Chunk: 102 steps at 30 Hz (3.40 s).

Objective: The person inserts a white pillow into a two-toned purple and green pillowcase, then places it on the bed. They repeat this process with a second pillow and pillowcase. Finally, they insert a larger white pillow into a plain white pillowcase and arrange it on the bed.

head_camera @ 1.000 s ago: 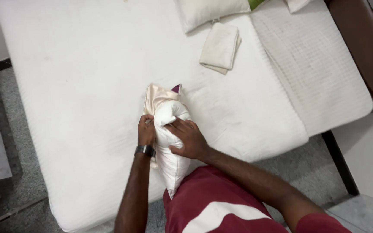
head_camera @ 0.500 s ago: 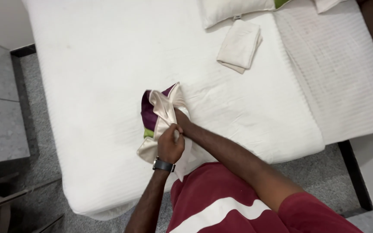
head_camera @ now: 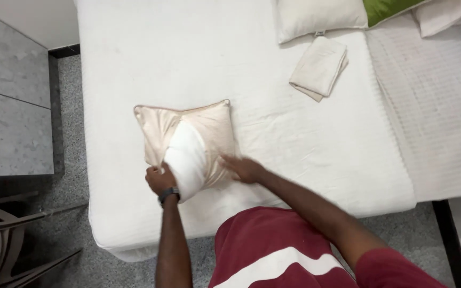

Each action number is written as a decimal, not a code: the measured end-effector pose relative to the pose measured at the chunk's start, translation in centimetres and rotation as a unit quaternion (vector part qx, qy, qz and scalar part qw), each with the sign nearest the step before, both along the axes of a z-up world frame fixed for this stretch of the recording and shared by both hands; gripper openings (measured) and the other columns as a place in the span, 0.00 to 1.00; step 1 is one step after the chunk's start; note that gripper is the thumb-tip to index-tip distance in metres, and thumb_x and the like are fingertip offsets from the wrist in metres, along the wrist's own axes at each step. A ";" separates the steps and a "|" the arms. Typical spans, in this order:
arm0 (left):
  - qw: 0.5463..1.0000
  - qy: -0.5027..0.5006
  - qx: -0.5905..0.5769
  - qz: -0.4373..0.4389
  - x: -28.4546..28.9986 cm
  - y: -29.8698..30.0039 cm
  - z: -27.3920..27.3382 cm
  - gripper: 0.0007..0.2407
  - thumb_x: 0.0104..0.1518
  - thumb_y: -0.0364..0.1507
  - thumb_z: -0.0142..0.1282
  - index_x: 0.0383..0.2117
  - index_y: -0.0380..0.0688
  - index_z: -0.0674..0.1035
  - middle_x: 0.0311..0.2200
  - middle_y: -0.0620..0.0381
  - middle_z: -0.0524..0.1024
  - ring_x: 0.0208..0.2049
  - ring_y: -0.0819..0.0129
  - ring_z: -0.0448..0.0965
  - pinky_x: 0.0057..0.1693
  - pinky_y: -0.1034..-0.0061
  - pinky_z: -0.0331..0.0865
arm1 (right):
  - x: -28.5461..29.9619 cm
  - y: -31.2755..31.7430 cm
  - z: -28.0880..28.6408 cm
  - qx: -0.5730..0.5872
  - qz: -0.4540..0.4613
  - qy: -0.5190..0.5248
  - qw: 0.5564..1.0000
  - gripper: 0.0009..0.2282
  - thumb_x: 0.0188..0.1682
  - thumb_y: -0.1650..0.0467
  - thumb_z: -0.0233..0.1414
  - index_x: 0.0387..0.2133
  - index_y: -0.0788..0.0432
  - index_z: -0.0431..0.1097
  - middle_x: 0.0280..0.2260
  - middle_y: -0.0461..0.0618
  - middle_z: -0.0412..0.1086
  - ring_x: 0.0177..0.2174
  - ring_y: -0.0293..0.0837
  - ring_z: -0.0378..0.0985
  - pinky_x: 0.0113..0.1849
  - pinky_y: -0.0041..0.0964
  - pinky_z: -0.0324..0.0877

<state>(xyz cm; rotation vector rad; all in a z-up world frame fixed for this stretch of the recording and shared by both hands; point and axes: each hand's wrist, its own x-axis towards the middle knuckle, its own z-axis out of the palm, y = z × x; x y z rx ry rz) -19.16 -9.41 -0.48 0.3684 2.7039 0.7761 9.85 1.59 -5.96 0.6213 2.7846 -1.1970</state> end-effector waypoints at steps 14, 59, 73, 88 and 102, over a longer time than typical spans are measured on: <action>0.860 -0.263 0.416 -0.136 10.6 1.2 -4.2 0.10 0.60 0.28 0.61 0.44 0.39 0.78 0.39 0.58 0.79 0.41 0.73 0.77 0.48 0.76 0.72 | 2.1 -3.6 13.5 0.050 -0.200 0.242 0.948 0.26 0.44 0.61 0.65 0.55 0.57 0.69 0.51 0.56 0.69 0.49 0.54 0.75 0.48 0.47 0.73; 0.849 0.042 -0.209 -0.483 9.1 -7.8 -4.3 0.31 0.57 0.61 0.48 0.50 0.45 0.76 0.52 0.54 0.75 0.53 0.62 0.73 0.54 0.58 0.66 | 9.6 3.0 2.3 0.113 -0.067 -0.155 0.979 0.30 0.50 0.43 0.37 0.37 0.53 0.74 0.34 0.49 0.75 0.35 0.47 0.74 0.41 0.50 0.58; 0.847 -0.003 0.147 -0.512 11.2 -9.1 -3.6 0.39 0.51 0.52 0.62 0.67 0.44 0.65 0.72 0.44 0.52 0.72 0.45 0.52 0.69 0.44 0.56 | 15.6 1.3 -7.5 -0.186 -0.450 -0.024 0.873 0.25 0.49 0.58 0.56 0.55 0.59 0.68 0.52 0.54 0.74 0.47 0.51 0.78 0.50 0.48 0.74; 0.851 0.031 -0.015 -0.524 6.5 4.4 9.7 0.24 0.63 0.52 0.54 0.56 0.50 0.76 0.60 0.51 0.73 0.60 0.52 0.76 0.64 0.58 0.71 | 5.3 5.4 15.7 -0.071 -0.291 0.008 0.954 0.36 0.33 0.44 0.60 0.43 0.61 0.68 0.31 0.55 0.75 0.31 0.51 0.79 0.32 0.47 0.75; 0.687 0.220 0.201 -0.662 18.6 8.6 -1.8 0.07 0.61 0.34 0.52 0.34 0.48 0.80 0.34 0.56 0.79 0.37 0.56 0.79 0.47 0.59 0.73 | 7.6 3.2 11.3 0.250 -0.431 0.103 0.861 0.24 0.46 0.58 0.60 0.53 0.56 0.69 0.57 0.53 0.63 0.59 0.52 0.62 0.59 0.57 0.49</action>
